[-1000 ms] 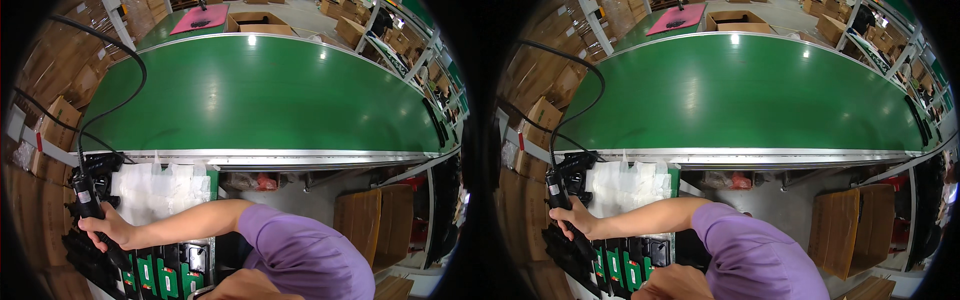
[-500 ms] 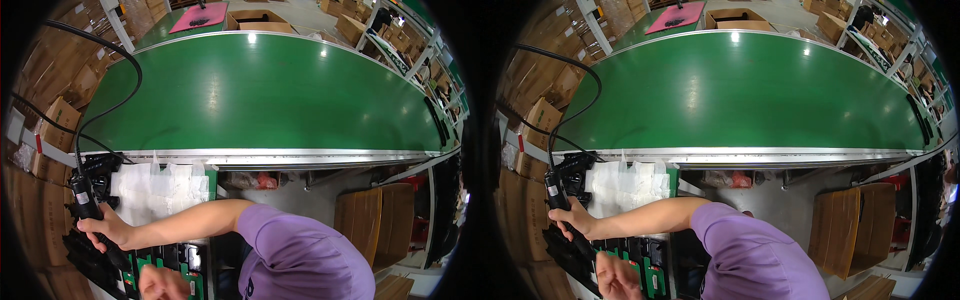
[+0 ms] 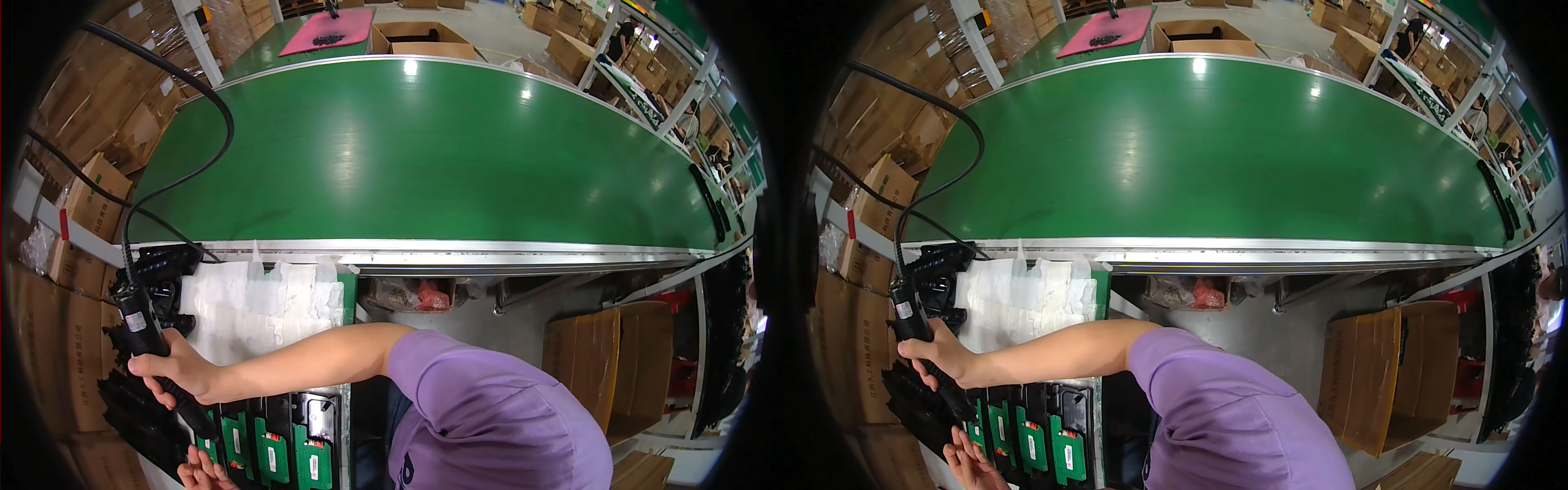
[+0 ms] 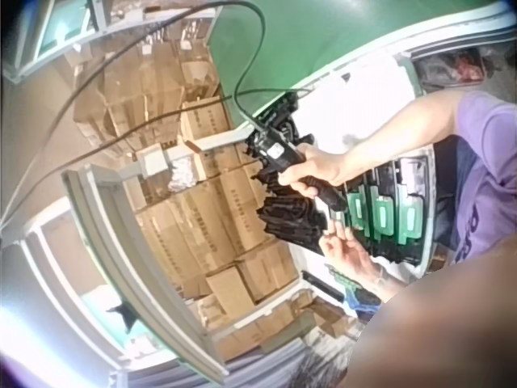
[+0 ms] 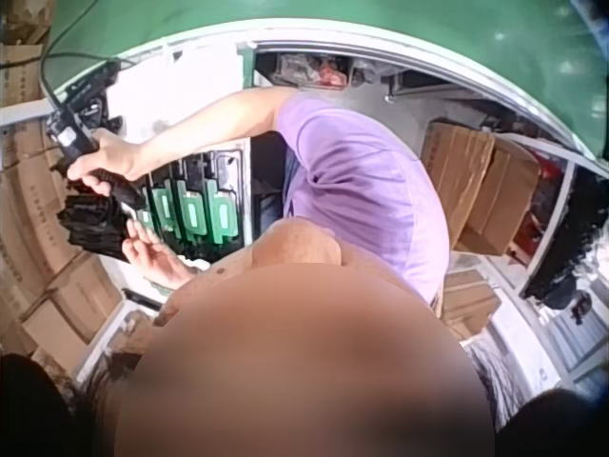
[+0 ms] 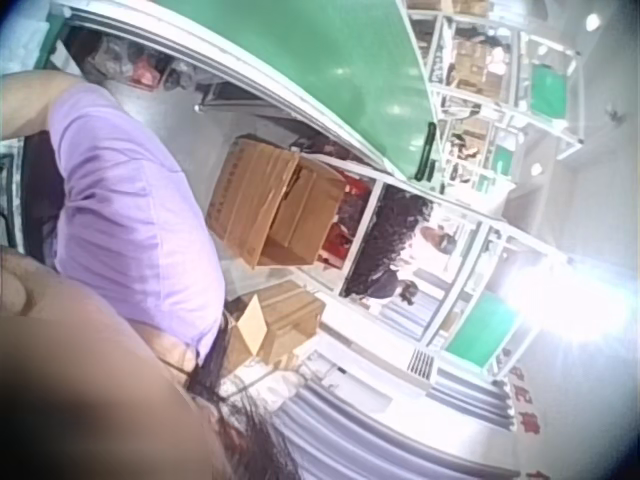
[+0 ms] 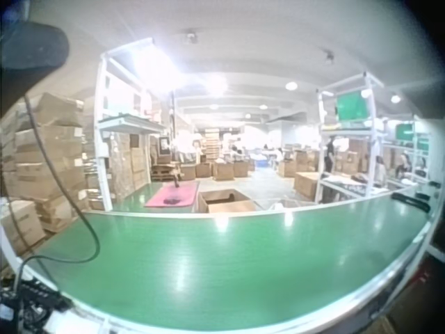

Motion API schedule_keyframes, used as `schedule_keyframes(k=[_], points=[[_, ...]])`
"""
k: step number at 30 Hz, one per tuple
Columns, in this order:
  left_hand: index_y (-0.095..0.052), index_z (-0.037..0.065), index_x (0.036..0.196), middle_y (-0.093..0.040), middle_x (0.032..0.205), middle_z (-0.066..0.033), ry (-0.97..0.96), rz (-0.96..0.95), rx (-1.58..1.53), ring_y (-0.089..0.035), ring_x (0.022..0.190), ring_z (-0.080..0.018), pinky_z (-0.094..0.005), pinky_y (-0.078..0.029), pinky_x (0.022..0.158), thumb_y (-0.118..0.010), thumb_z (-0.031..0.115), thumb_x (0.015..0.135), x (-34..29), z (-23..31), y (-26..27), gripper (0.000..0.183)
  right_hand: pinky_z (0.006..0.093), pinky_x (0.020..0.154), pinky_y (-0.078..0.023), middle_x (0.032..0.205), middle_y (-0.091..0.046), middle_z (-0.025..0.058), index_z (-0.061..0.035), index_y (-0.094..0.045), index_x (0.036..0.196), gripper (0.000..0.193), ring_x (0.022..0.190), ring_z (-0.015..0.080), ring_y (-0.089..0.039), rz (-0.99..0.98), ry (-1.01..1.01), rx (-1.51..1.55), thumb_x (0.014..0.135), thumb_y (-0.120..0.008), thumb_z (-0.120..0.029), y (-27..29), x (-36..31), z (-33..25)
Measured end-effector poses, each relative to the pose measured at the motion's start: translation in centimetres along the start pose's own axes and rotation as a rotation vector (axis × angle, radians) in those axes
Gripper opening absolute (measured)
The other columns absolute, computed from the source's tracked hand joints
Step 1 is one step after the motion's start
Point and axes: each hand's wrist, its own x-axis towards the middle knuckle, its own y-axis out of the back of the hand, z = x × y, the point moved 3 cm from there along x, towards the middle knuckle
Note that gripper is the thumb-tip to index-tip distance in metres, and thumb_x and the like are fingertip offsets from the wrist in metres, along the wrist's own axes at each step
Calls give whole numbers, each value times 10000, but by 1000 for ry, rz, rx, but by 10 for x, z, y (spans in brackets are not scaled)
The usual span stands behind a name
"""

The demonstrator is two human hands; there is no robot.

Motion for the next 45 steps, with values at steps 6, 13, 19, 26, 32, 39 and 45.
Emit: schedule_keyframes(k=[6,13,19,26,32,39,45], points=[[-458,-16,1040,-494,1188,-273,-27,107,116,-541,1064,-305,-300,-521,807,-487,10,892,-2,0,19,153,262,314,-355,490,-474,62,-28,-467,642,305,322,149,-445,8,-20,-17,771,-621,-257,2,0,5],[-485,-14,1014,-592,960,-161,-45,198,148,-586,794,-174,-216,-499,623,-506,91,910,-5,-1,30,150,255,330,-347,479,-464,56,-16,-489,731,252,321,138,-431,-24,-54,-11,772,-636,-216,4,-3,4],[-542,-7,962,-598,862,-145,132,-298,-319,-572,756,-183,-267,-474,617,-524,161,908,-16,10,54,178,260,338,-333,490,-463,59,-22,-477,772,223,338,142,-432,39,-147,11,766,-633,-182,-3,-5,21],[-481,21,1066,-486,653,-6,-102,439,321,-451,538,-62,-166,-347,493,-519,122,902,-23,1,58,197,286,467,-413,585,-481,76,13,-390,1017,274,439,128,-435,-314,-93,-376,893,-459,-222,6,-8,8],[-565,-6,880,-593,655,-60,-135,492,476,-508,483,-84,-183,-397,466,-525,155,917,-45,-3,89,170,283,459,-397,583,-437,52,-39,-397,1021,363,407,130,-425,-485,-137,-417,812,-588,-266,-15,-17,13],[-569,-5,863,-565,702,-36,-200,496,530,-514,583,-85,-192,-412,551,-558,168,899,-47,-7,83,178,205,431,-384,604,-526,45,17,-481,906,268,460,81,-478,-445,-197,-506,699,-651,1,-19,-29,26],[-564,-8,918,-591,760,-42,-161,484,449,-554,670,-95,-200,-436,639,-592,81,860,-47,-9,80,110,182,490,-388,627,-542,33,24,-520,902,281,537,66,-508,-454,-195,-608,666,-673,43,-15,-30,31]])
